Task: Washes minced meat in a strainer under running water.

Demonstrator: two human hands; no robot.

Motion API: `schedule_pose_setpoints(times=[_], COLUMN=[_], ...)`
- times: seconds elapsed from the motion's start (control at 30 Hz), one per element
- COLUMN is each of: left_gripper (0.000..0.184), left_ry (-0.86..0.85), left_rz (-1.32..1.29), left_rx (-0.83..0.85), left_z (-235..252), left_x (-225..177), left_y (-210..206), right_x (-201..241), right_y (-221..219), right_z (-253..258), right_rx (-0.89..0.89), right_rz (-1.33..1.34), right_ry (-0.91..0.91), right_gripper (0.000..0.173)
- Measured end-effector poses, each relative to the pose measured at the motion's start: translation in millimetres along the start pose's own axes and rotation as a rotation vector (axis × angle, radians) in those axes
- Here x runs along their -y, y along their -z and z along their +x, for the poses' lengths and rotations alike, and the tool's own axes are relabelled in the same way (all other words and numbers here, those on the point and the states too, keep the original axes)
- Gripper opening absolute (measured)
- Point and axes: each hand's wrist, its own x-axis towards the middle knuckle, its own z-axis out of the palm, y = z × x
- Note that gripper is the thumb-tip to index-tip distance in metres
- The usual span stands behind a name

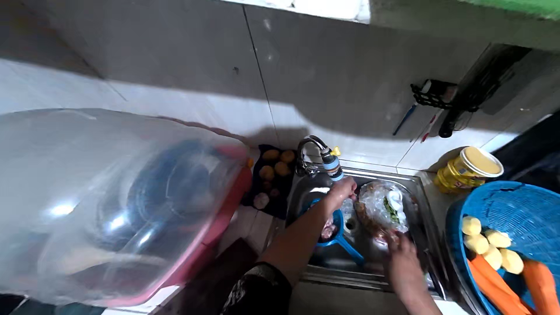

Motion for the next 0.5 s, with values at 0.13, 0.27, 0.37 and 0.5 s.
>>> schedule_pose_setpoints(times=[0.13, 0.27, 0.37, 0.5], left_gripper=[0.043, 0.034, 0.044, 0.046], left_ry=[-0.022, 0.001, 0.008, 0.013], left_rz=[0.772, 1.110, 1.222, 1.235], left_rx=[0.043, 0.100, 0.072, -0.050], left_z=[-49, -86, -131, -165], left_x=[-16, 7, 22, 71], left_y=[34, 64, 75, 76], right_x=[113, 140, 124, 96], right_y=[-23, -66, -89, -66], right_z=[31, 60, 62, 70], right_rx=[0.276, 0.514, 0.475, 0.404], right_rz=[0.342, 0.575, 0.623, 0.300], right_ry=[0.060, -0.046, -0.114, -0.006], right_gripper=[0.083, 0.091, 0.094, 0.084])
